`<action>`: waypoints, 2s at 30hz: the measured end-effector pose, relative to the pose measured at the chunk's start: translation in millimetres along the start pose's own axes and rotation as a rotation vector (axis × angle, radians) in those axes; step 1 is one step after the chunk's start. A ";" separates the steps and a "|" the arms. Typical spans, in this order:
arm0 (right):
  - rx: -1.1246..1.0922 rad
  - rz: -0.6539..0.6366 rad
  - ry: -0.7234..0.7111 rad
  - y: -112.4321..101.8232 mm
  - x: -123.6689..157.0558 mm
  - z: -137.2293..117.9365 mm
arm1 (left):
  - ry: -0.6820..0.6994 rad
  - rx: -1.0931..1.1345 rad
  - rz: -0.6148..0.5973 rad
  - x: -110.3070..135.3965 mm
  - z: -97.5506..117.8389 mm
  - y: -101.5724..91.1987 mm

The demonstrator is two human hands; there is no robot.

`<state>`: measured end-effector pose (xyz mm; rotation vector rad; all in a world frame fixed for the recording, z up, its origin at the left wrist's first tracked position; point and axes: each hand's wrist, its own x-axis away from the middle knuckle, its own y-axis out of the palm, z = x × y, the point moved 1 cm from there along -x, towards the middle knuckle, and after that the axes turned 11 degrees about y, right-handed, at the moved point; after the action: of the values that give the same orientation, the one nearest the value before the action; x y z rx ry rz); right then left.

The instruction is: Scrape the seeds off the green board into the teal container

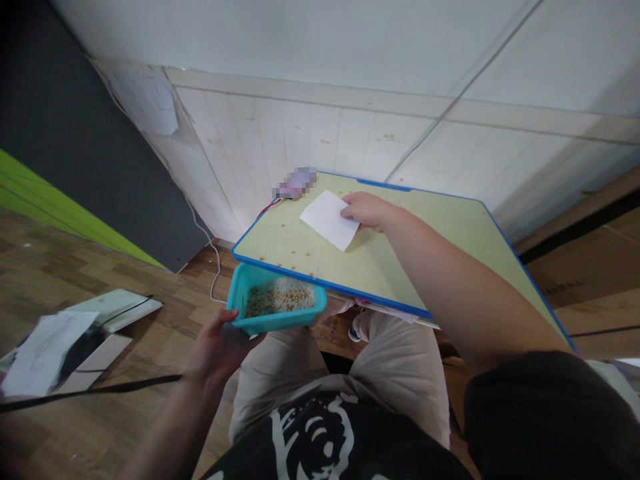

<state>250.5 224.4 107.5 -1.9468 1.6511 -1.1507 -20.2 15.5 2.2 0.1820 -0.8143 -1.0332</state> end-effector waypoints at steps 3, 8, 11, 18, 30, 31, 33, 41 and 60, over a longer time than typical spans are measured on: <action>0.134 0.087 -0.201 -10.2 0.1 -14.6 | 0.022 -0.016 0.016 -1.3 -0.3 -2.0; 0.385 0.142 -0.637 7.9 5.5 -64.1 | 0.025 -0.007 0.011 -3.8 -0.7 -3.7; 0.487 0.140 -0.852 39.7 1.7 -93.2 | 0.015 0.002 0.016 -4.0 -0.5 -3.6; 0.621 0.051 -0.984 90.9 -10.5 -104.4 | 0.024 -0.012 0.004 0.6 -0.6 -6.9; 0.729 0.032 -0.857 56.6 0.3 -60.6 | -0.006 -0.008 0.014 -0.9 -5.2 -1.2; 0.727 0.029 -0.847 53.2 1.4 -55.6 | -0.010 -0.011 0.010 -0.6 -6.0 -0.3; 0.726 0.028 -0.828 46.3 4.5 -45.6 | -0.012 -0.022 0.009 -0.4 -8.1 1.2; 0.753 0.045 -0.753 22.3 18.3 -17.1 | -0.019 -0.065 -0.045 2.6 -17.3 9.8; 0.640 0.265 -0.637 -19.2 32.2 -2.3 | -0.072 -0.096 -0.152 6.1 -34.6 21.5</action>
<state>261.3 200.0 133.9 -1.4151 0.9963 -0.7169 19.6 13.9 -8.3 0.1272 -0.8235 -1.2250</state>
